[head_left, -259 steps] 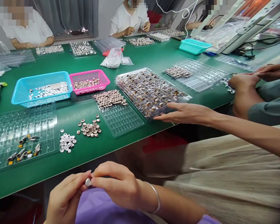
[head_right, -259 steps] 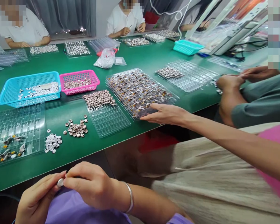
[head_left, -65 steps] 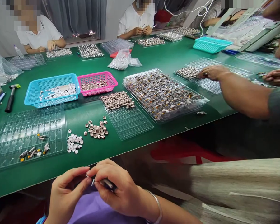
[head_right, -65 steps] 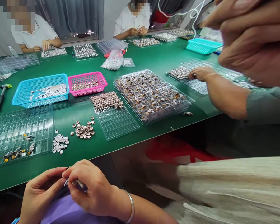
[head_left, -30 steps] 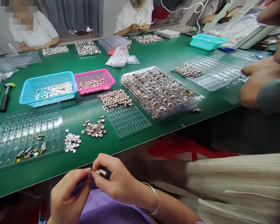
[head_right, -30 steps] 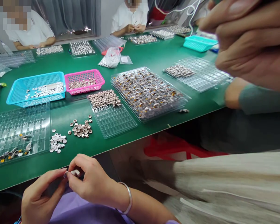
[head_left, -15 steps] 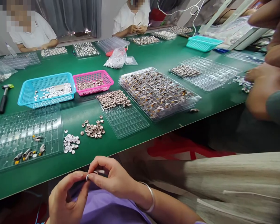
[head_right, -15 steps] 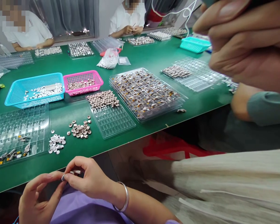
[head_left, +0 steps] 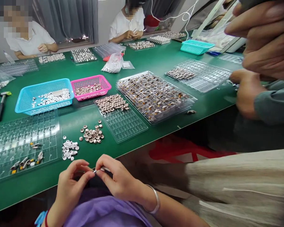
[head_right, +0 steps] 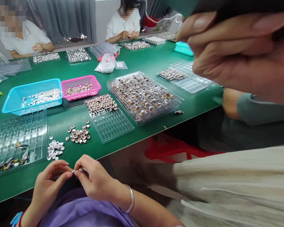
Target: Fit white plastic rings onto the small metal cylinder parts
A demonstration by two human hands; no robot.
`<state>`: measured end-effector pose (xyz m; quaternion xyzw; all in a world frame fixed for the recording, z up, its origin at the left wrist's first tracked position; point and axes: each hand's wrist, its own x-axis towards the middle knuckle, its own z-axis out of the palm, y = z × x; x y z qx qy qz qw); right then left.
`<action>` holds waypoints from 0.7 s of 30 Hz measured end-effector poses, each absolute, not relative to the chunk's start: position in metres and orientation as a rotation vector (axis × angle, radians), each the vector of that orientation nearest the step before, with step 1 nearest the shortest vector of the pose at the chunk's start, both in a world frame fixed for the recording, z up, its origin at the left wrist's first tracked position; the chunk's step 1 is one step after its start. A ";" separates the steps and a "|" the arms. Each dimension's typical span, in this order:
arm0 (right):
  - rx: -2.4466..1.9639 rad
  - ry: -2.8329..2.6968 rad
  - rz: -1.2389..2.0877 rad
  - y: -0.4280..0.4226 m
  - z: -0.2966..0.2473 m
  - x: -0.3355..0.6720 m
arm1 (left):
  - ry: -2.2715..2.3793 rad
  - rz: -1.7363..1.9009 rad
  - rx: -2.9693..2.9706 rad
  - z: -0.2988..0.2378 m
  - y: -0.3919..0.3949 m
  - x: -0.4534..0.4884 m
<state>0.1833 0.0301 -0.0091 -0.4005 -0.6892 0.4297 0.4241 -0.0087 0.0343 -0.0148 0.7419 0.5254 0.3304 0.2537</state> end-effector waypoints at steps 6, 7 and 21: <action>-1.096 -1.555 1.180 0.039 -0.014 0.195 | 1.751 0.692 2.243 -0.010 0.114 -0.012; -1.099 -1.534 1.204 0.039 -0.016 0.196 | 1.781 0.652 2.263 -0.010 0.124 -0.011; -1.022 -1.008 1.594 0.053 -0.029 0.187 | 1.633 0.712 2.230 -0.004 0.130 -0.008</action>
